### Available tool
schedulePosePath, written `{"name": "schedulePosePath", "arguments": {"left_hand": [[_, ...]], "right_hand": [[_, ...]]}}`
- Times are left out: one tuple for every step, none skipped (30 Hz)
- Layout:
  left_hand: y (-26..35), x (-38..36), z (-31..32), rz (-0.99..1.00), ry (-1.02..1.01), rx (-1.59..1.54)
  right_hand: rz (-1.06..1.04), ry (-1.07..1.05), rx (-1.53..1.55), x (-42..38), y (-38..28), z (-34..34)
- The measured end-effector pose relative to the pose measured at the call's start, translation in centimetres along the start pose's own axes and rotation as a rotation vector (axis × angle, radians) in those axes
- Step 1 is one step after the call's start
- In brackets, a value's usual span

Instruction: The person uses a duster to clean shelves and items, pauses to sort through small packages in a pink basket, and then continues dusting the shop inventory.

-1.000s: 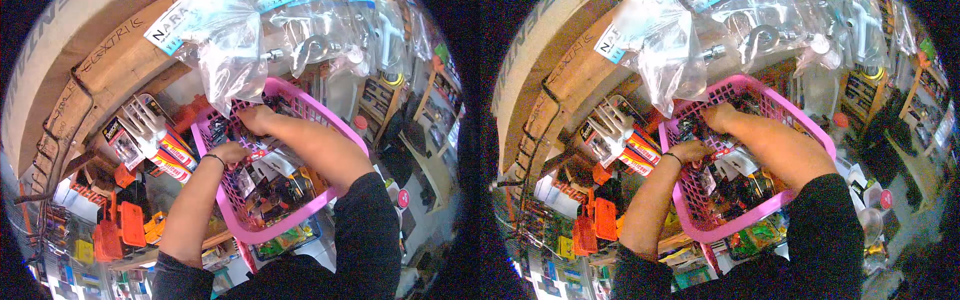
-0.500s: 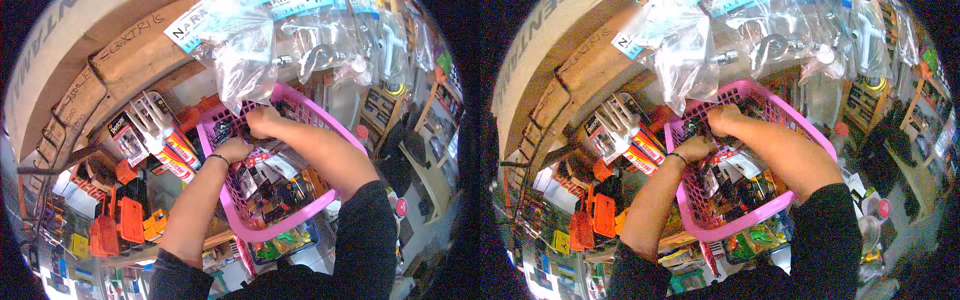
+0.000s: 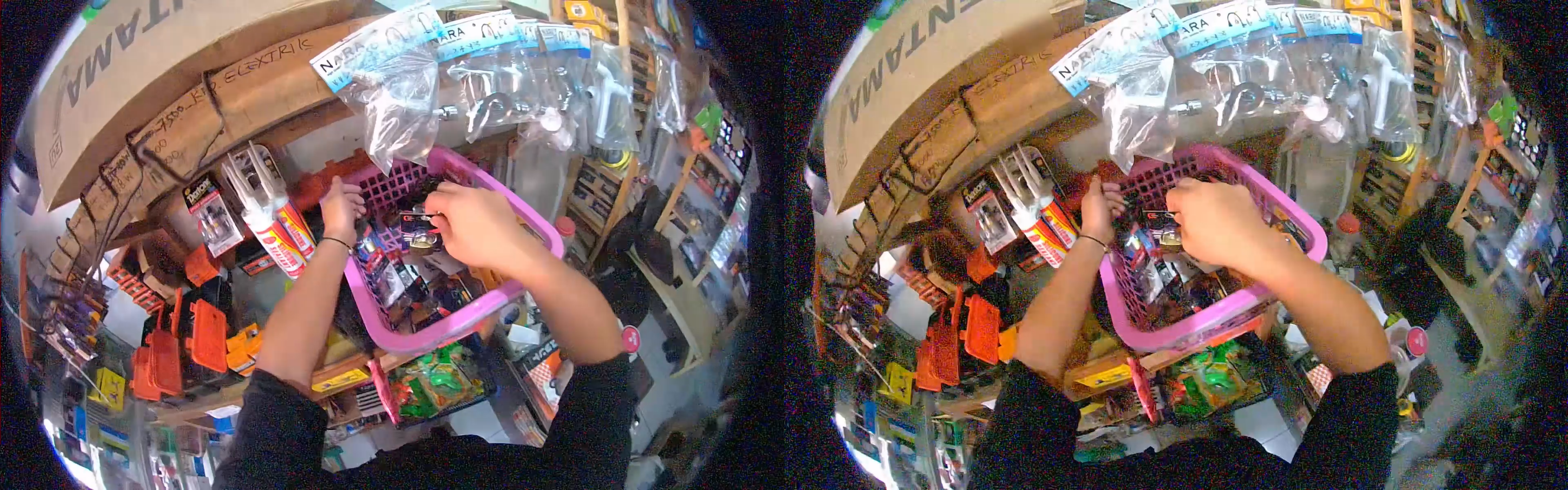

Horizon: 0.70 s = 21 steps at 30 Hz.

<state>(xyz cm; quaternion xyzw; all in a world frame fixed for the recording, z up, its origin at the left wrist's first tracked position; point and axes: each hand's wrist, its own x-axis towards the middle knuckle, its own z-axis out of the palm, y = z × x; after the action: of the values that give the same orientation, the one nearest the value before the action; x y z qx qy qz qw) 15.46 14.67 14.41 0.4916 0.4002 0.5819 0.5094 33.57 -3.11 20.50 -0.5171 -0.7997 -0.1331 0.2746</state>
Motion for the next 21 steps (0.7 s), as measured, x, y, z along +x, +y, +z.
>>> {"name": "schedulePosePath", "arguments": {"left_hand": [[0.1, 0.2, -0.2, 0.001, -0.002, -0.057], [0.0, 0.1, -0.3, 0.003, -0.004, -0.113], [0.1, -0.3, -0.1, 0.001, -0.008, -0.122], [0.6, -1.0, -0.1, 0.062, 0.031, -0.111], [1.0, -1.7, -0.1, 0.123, 0.073, -0.100], [2.0, -3.1, -0.1, 0.125, 0.074, -0.110], [3.2, -5.6, -0.4, 0.218, -0.066, -0.056], [4.5, -8.2, -0.9, 0.314, -0.206, -0.001], [5.5, -11.4, -1.8, 0.317, -0.367, -0.038], [5.8, -14.4, -3.0, 0.322, -0.530, -0.074], [5.2, -16.8, -4.6, 0.327, -0.716, -0.042], [4.4, -19.2, -6.3, 0.329, -0.896, -0.013], [4.0, -21.3, -7.9, 0.234, -1.043, -0.004], [3.3, -23.5, -9.7, 0.136, -1.177, -0.001], [1.7, -26.0, -11.3, 0.002, -1.120, -0.076], [0.1, -28.3, -12.9, -0.125, -1.058, -0.153], [-0.5, -30.7, -14.4, -0.290, -0.876, -0.236], [-1.0, -32.8, -15.8, -0.449, -0.692, -0.322], [-2.7, -33.7, -17.6, -0.455, -0.733, -0.363], [-2.9, -34.8, -19.2, -0.480, -0.740, -0.429], [-4.6, -35.5, -20.7, -0.462, -0.841, -0.505]], "right_hand": [[-0.006, 0.132, 0.055, -1.2, -0.9, -1.1], [-0.005, 0.126, 0.046, -2.4, -2.0, -2.2], [0.024, 0.169, 0.091, -3.4, -3.2, -3.6], [0.051, 0.211, 0.135, -4.4, -4.4, -4.7], [0.047, 0.208, 0.126, -5.2, -5.4, -5.5], [0.006, 0.268, 0.181, -6.1, -6.2, -6.2], [-0.036, 0.325, 0.241, -6.9, -7.1, -6.8], [-0.042, 0.322, 0.238, -7.6, -8.2, -7.3], [-0.049, 0.300, 0.306, -8.4, -9.4, -7.7], [-0.057, 0.279, 0.373, -8.9, -10.5, -7.8], [-0.103, 0.212, 0.386, -9.5, -11.4, -7.8], [-0.115, 0.185, 0.443, -9.8, -12.6, -7.3], [-0.117, 0.159, 0.492, -10.1, -13.8, -6.4], [-0.124, 0.121, 0.546, -10.4, -15.0, -5.1], [-0.119, 0.069, 0.618, -10.5, -16.3, -3.6], [-0.118, 0.014, 0.690, -10.7, -17.5, -1.8], [-0.041, -0.064, 0.715, -11.2, -18.7, 0.3], [0.036, -0.140, 0.733, -11.9, -19.9, 2.5], [0.048, -0.150, 0.755, -12.5, -21.0, 4.5], [0.062, -0.160, 0.775, -13.0, -22.0, 6.3], [0.124, -0.213, 0.802, -13.8, -23.2, 7.9]]}}
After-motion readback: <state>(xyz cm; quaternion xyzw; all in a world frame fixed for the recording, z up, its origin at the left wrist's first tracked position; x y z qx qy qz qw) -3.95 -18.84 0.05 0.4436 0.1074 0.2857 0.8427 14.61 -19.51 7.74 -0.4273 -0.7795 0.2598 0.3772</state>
